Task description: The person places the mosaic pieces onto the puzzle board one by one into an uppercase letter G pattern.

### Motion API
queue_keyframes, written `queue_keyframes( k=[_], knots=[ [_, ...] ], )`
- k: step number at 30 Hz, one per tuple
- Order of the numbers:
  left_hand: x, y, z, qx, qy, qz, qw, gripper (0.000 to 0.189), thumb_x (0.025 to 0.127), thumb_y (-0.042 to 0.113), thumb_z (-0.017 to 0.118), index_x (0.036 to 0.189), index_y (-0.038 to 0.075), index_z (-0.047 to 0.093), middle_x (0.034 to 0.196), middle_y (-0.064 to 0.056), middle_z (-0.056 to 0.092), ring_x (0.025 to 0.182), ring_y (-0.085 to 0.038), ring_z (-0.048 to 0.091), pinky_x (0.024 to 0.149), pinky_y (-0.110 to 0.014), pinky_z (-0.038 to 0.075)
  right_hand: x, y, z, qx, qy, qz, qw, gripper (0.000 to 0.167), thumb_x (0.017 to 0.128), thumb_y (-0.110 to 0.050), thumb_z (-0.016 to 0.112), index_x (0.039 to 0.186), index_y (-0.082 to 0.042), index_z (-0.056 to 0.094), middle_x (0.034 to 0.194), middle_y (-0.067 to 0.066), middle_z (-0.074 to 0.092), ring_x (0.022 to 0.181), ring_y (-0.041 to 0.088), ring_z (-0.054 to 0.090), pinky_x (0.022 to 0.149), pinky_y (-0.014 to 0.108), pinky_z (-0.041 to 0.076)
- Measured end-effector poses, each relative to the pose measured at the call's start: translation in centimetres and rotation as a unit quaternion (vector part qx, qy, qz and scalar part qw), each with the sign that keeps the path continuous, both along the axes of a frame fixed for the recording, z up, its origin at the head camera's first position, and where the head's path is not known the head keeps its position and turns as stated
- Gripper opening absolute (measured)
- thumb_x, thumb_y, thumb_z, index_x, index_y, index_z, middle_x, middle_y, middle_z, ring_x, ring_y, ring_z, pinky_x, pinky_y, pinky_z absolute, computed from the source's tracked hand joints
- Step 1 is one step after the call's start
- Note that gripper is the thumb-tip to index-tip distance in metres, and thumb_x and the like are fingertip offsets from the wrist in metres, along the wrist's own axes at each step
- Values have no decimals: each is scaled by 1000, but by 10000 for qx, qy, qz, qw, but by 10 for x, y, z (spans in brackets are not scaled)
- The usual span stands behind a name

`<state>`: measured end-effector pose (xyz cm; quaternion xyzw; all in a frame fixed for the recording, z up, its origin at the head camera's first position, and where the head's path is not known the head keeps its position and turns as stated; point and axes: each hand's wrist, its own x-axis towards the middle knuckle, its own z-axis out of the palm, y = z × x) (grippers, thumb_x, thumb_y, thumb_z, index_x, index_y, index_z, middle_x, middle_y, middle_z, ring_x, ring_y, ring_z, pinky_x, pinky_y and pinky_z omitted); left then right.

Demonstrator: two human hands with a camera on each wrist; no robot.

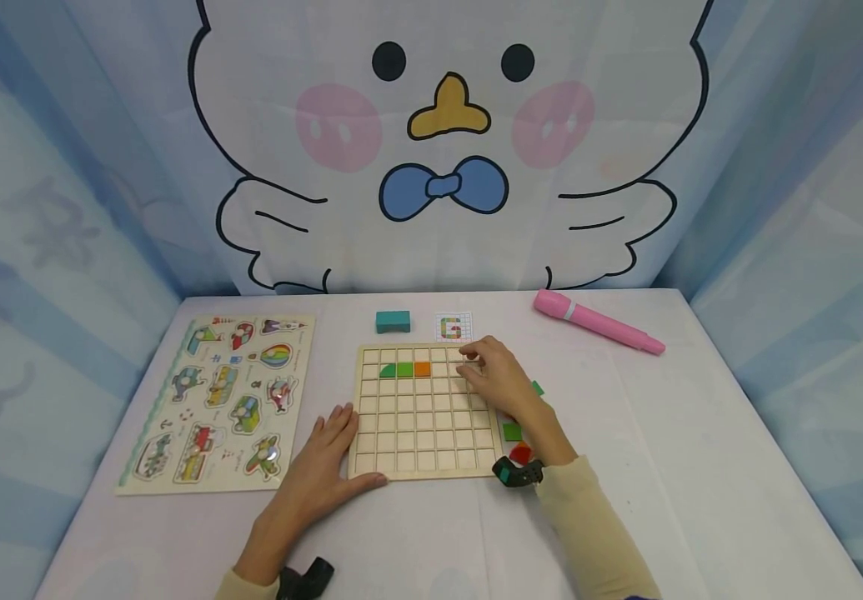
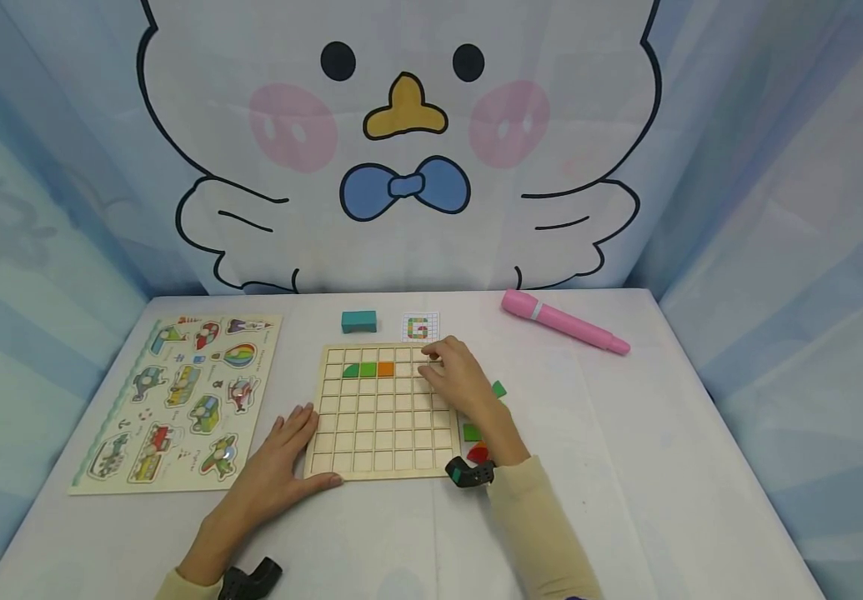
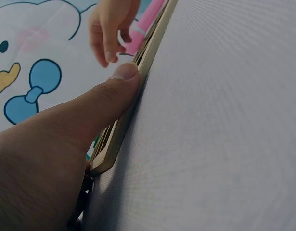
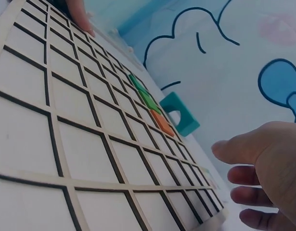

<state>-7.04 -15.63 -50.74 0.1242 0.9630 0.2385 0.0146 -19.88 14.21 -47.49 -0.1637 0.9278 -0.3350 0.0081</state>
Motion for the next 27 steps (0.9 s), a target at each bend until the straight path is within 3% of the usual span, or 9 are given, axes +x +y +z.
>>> queue_keyframes(
  k=[5, 17, 27],
  knots=[
    [0, -1, -1, 12, -10, 4, 10000, 107, 77, 66, 74, 151, -3, 39, 161, -18, 35, 152, -36, 29, 127, -53, 22, 1, 14, 2, -57, 139, -100, 9998, 35, 96, -25, 68, 124, -4, 66, 117, 11, 64, 98, 25, 58, 87, 39, 55],
    [-2, -2, -3, 70, -49, 20, 10000, 109, 77, 68, 73, 152, -2, 38, 162, -18, 33, 152, -35, 28, 128, -52, 21, 2, 44, 8, 257, -250, -631, 9974, 36, 96, -27, 68, 128, -10, 64, 127, 8, 59, 106, 26, 55, 92, 42, 56],
    [-2, -1, -4, 38, -101, 35, 9999, 110, 76, 69, 73, 152, -3, 38, 162, -18, 33, 152, -35, 28, 128, -52, 21, 2, 70, 13, 374, -536, -638, 9958, 35, 95, -24, 68, 126, -8, 66, 125, 12, 59, 104, 27, 55, 84, 36, 54]
  ],
)
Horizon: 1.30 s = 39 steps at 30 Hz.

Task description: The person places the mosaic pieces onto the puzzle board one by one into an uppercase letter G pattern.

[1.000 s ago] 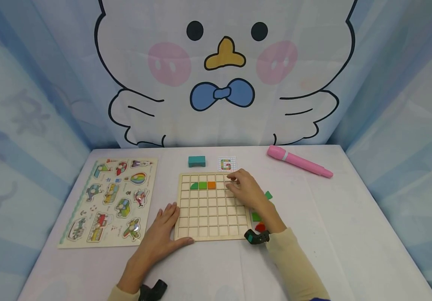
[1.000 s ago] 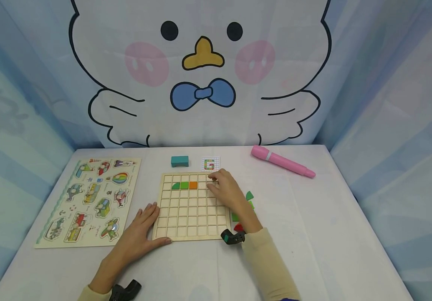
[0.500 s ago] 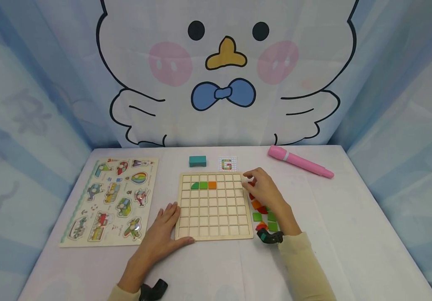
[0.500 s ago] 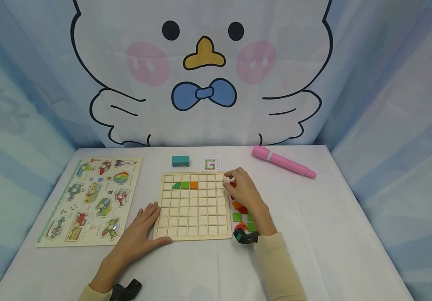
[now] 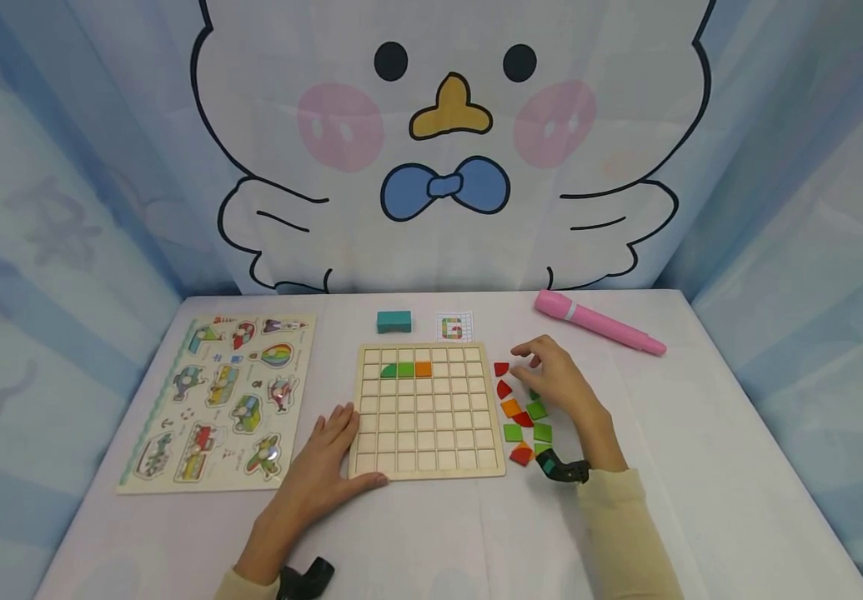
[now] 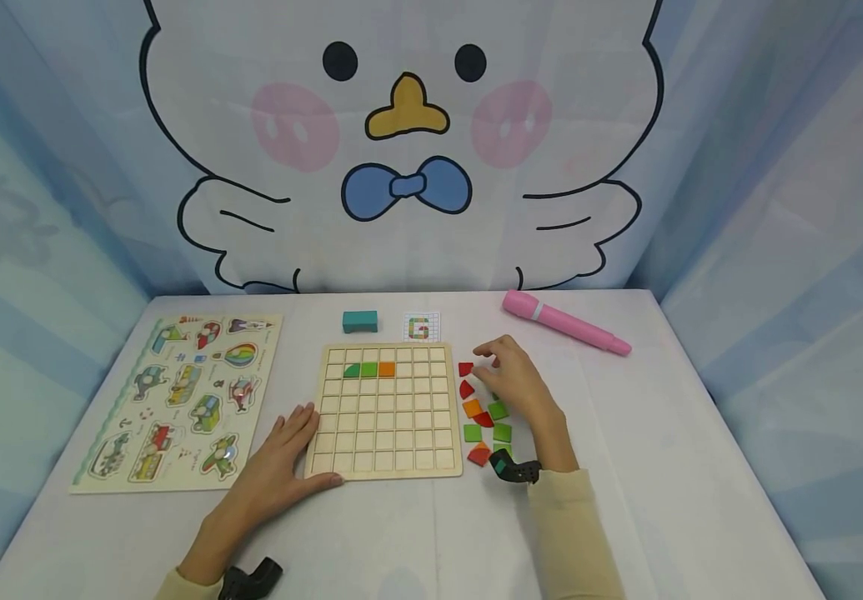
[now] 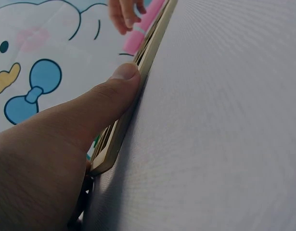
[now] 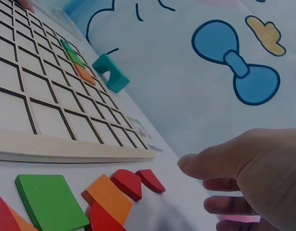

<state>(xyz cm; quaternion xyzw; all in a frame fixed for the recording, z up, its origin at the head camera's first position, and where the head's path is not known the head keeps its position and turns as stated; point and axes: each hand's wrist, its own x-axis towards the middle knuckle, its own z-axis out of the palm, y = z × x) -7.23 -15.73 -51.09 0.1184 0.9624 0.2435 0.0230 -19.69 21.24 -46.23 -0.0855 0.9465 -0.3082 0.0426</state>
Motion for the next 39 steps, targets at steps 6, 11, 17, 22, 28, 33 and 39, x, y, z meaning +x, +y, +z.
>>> queue_keyframes(
  k=[6, 11, 17, 22, 28, 33, 39],
  knots=[
    [0, 1, 0, -28, 30, 3, 10000, 109, 76, 69, 73, 152, -3, 38, 162, -18, 33, 152, -35, 28, 128, -52, 21, -1, 13, -3, 64, -186, 81, 9998, 35, 93, -23, 70, 125, -8, 67, 120, 13, 60, 103, 27, 55, 84, 35, 55],
    [1, 1, 2, -35, 93, -2, 10000, 109, 76, 68, 73, 151, -3, 39, 161, -19, 35, 152, -36, 30, 127, -53, 23, -3, 25, -8, 32, -466, 129, 9988, 35, 92, -23, 72, 123, -9, 68, 119, 11, 61, 103, 26, 55, 88, 36, 54],
    [2, 0, 2, -4, 127, -2, 9999, 108, 76, 67, 74, 150, -4, 40, 160, -19, 35, 151, -36, 30, 127, -53, 23, -3, 40, -9, 63, -777, 271, 9966, 38, 90, -21, 73, 126, -10, 68, 119, 10, 62, 102, 25, 54, 89, 37, 52],
    [2, 1, 3, -7, 129, -8, 9999, 108, 76, 68, 74, 150, -3, 40, 160, -19, 35, 151, -37, 30, 127, -53, 23, -1, 47, -8, 155, -997, 418, 9940, 36, 92, -18, 71, 127, -11, 68, 116, 10, 61, 101, 25, 53, 87, 35, 51],
    [2, 1, 2, 33, 100, -6, 9999, 108, 76, 67, 74, 151, -2, 39, 161, -18, 34, 152, -36, 29, 127, -53, 22, -1, 50, -8, 138, -1069, 464, 9931, 31, 93, -15, 71, 123, -11, 71, 116, 11, 59, 102, 27, 53, 89, 37, 51],
    [3, 1, 3, 59, 119, 6, 9999, 108, 76, 67, 75, 151, -3, 40, 161, -18, 35, 151, -36, 30, 127, -53, 22, -2, 50, -9, 101, -1136, 423, 9926, 26, 94, -13, 69, 120, -12, 73, 119, 11, 58, 105, 27, 52, 95, 42, 51],
    [1, 1, 3, 18, 46, -11, 10000, 108, 76, 68, 74, 151, -2, 39, 161, -18, 34, 152, -36, 28, 128, -53, 21, -3, 50, -10, 89, -1181, 398, 9922, 25, 94, -14, 70, 118, -12, 74, 117, 10, 58, 104, 26, 51, 91, 39, 50]
  ],
)
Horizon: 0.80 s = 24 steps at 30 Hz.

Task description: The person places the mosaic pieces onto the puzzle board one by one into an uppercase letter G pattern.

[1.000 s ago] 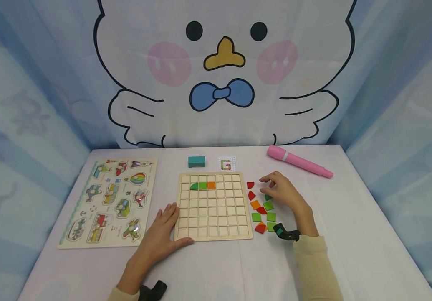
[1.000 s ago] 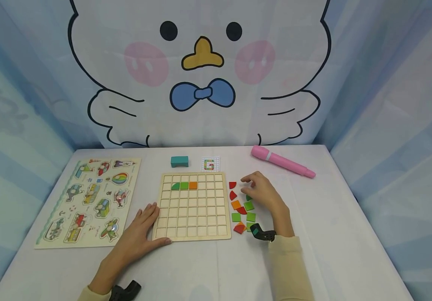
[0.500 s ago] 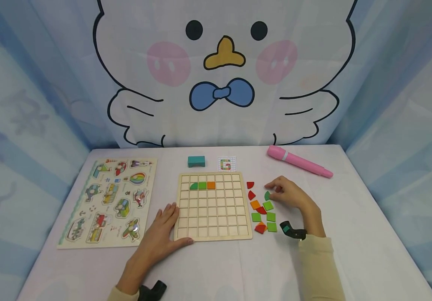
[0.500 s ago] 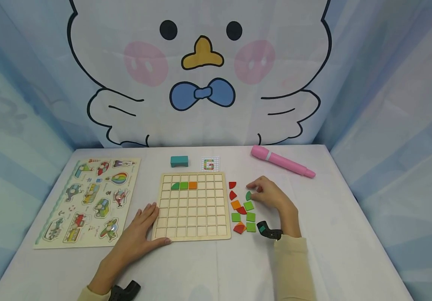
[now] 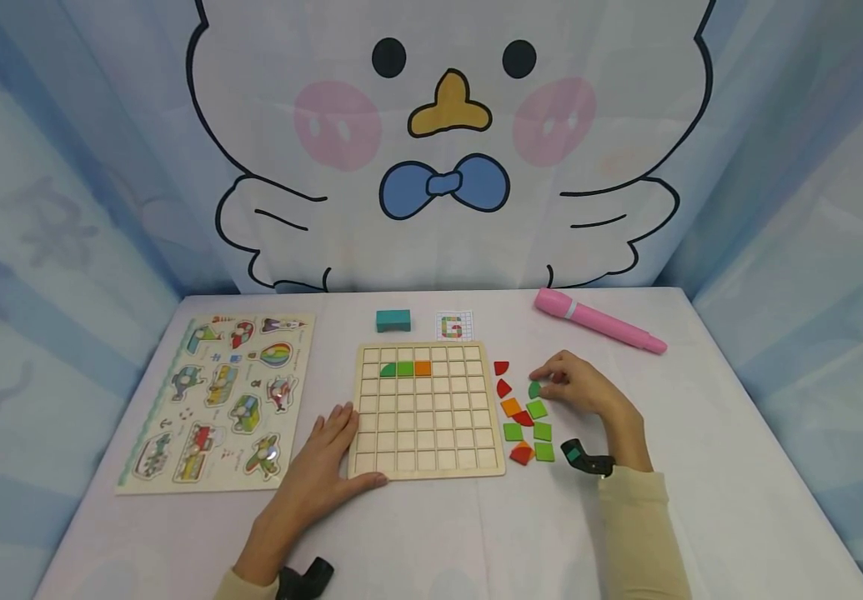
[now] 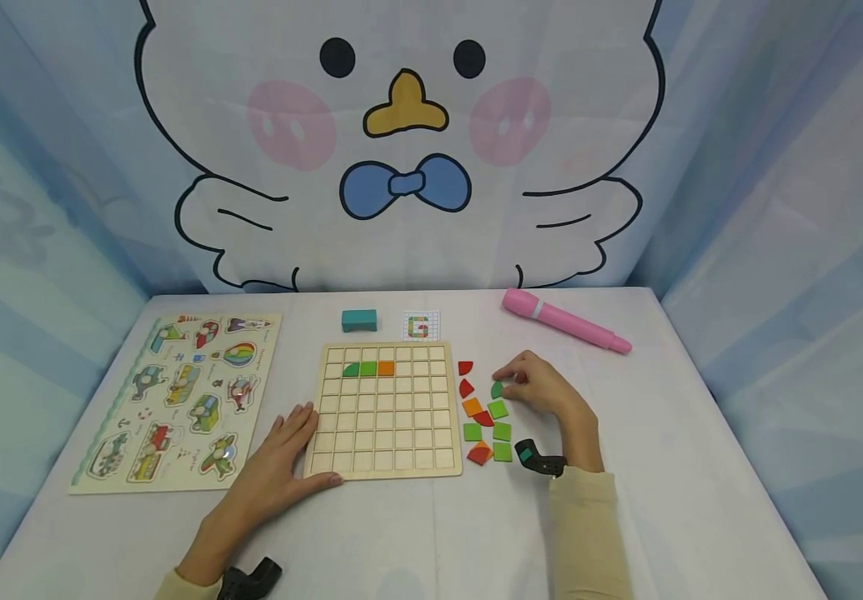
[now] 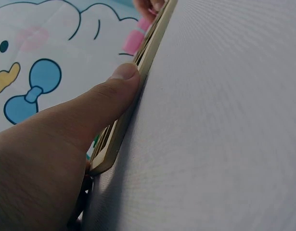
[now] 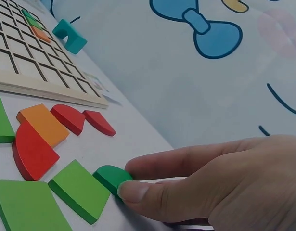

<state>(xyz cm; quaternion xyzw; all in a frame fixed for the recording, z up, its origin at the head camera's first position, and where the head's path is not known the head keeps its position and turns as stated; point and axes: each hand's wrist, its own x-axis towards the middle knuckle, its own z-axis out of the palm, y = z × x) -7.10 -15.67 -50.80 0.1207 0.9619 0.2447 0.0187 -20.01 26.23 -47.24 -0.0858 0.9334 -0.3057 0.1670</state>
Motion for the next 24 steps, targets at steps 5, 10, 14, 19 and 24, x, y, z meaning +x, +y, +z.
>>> queue_keyframes(
  k=[5, 10, 14, 19, 24],
  knots=[
    [-1, 0, -2, -47, -18, -5, 10000, 109, 76, 69, 73, 152, -2, 39, 162, -17, 34, 152, -35, 28, 128, -52, 21, 0, -1, -1, -146, 104, 41, 9998, 23, 91, -13, 74, 113, -9, 73, 108, 10, 61, 98, 24, 53, 86, 32, 49],
    [-1, 0, -2, -76, -10, 9, 10000, 108, 77, 69, 72, 152, -1, 38, 162, -17, 33, 153, -34, 28, 128, -51, 21, -1, -2, -1, -333, 146, 44, 9993, 17, 88, -10, 76, 102, -7, 68, 93, 8, 64, 88, 22, 56, 80, 29, 51],
    [-1, 0, -2, -78, -17, 16, 10000, 108, 77, 68, 72, 152, -1, 38, 162, -17, 33, 153, -34, 28, 128, -51, 21, 0, -5, 0, -384, 213, -7, 9990, 15, 89, -12, 75, 100, -9, 66, 91, 6, 65, 88, 21, 56, 80, 29, 50],
    [-1, -1, -2, -66, -12, 17, 10000, 108, 77, 68, 72, 152, -2, 38, 162, -17, 33, 153, -34, 28, 128, -51, 21, 0, -14, 1, -397, 507, 127, 9978, 18, 92, -13, 70, 110, -12, 72, 94, 5, 65, 90, 21, 56, 78, 28, 49],
    [-1, -1, -2, -50, -23, 24, 10000, 109, 77, 70, 72, 152, -1, 38, 162, -17, 33, 153, -34, 28, 128, -51, 22, 0, -31, 4, -540, 551, 170, 9969, 15, 94, -16, 68, 107, -13, 73, 93, 4, 65, 88, 20, 55, 76, 29, 49]
  ],
)
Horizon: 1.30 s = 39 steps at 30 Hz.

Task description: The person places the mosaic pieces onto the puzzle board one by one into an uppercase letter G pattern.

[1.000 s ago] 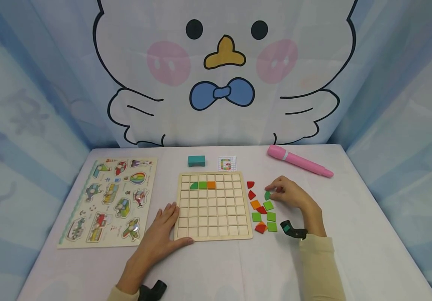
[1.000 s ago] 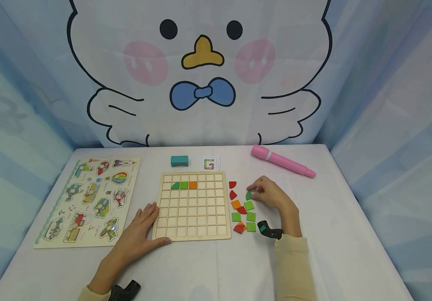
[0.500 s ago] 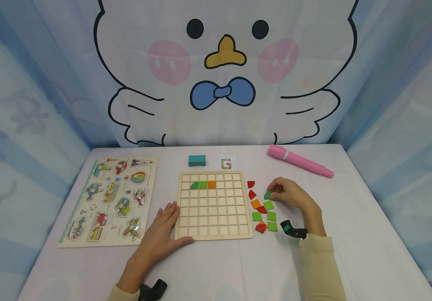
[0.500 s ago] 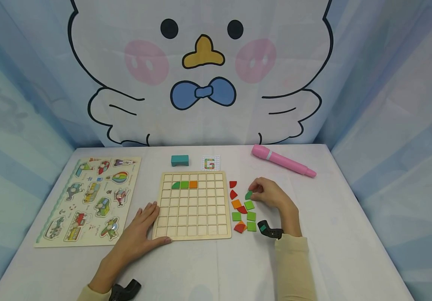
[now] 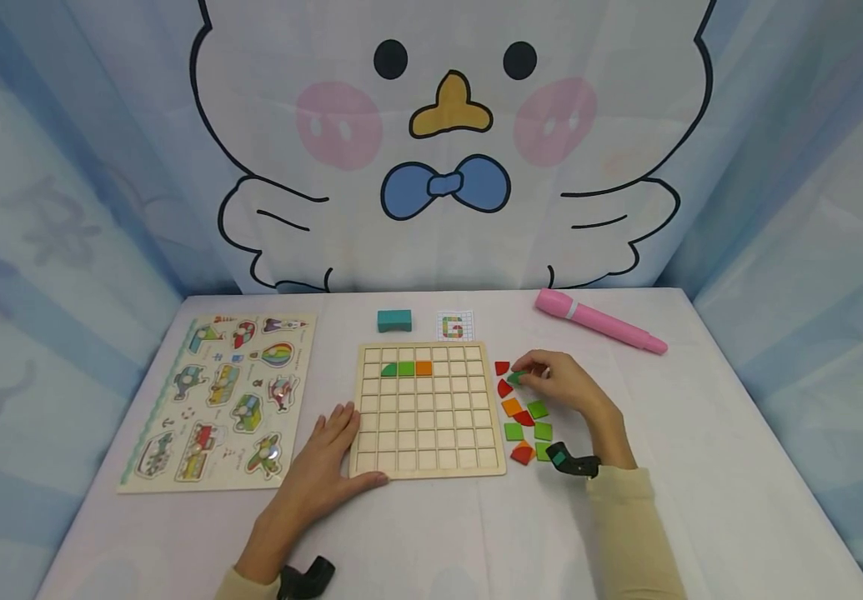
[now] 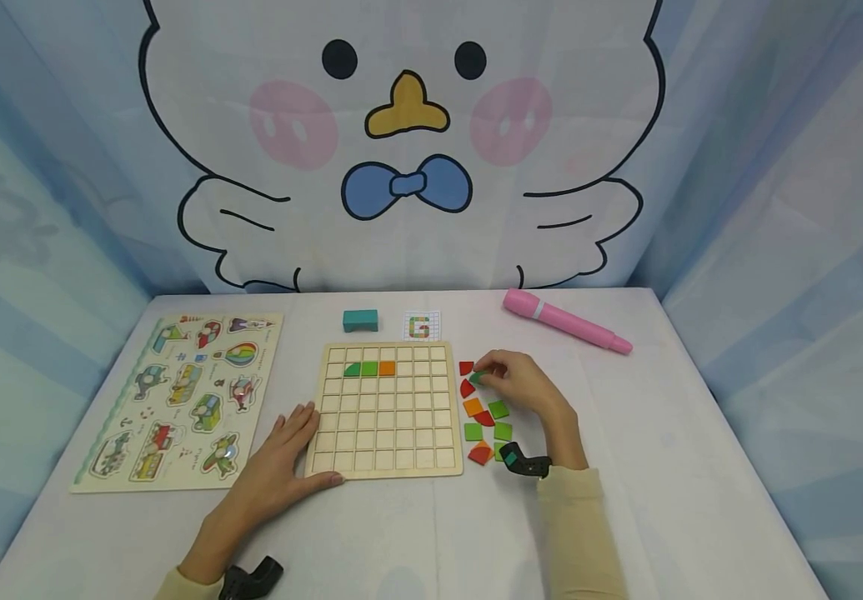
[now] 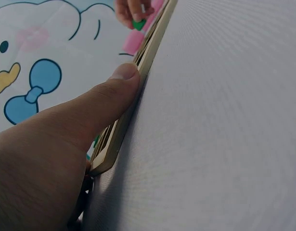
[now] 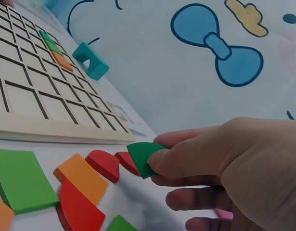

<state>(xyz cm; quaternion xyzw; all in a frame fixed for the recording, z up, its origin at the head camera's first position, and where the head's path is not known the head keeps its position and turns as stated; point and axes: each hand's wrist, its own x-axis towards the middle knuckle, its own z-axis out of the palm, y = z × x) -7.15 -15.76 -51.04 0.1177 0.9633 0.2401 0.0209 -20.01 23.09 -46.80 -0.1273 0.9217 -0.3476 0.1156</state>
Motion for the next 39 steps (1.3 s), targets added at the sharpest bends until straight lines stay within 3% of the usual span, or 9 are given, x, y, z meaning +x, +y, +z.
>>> queue_keyframes(
  k=[14, 22, 29, 39],
  knots=[
    [2, 1, -1, 30, 151, 29, 9999, 109, 76, 69, 73, 151, -2, 40, 161, -17, 35, 151, -35, 31, 127, -53, 23, -2, -42, 6, -307, 156, 302, 9989, 18, 97, -18, 66, 111, -10, 72, 96, 4, 69, 83, 18, 56, 67, 24, 50],
    [2, 0, -1, 43, 111, 22, 9999, 109, 75, 68, 74, 152, -2, 39, 162, -17, 34, 152, -35, 30, 128, -52, 22, -4, -60, 2, -593, 138, 355, 9975, 15, 98, -21, 65, 107, -8, 67, 91, 8, 62, 65, 17, 55, 53, 24, 51],
    [1, 0, 0, 11, 93, 15, 10000, 109, 76, 69, 73, 152, -1, 38, 162, -16, 33, 152, -34, 29, 128, -51, 21, -7, -78, -5, -553, 523, 284, 9967, 16, 98, -21, 66, 106, -8, 70, 90, 4, 63, 78, 15, 52, 68, 23, 47],
    [1, 1, 2, 10, 12, 28, 10000, 108, 77, 69, 72, 152, -1, 38, 162, -17, 34, 152, -35, 29, 128, -51, 21, -5, -102, -19, -678, 876, -64, 9938, 16, 97, -19, 65, 108, -9, 70, 96, 3, 70, 81, 14, 57, 74, 25, 52]
  ],
)
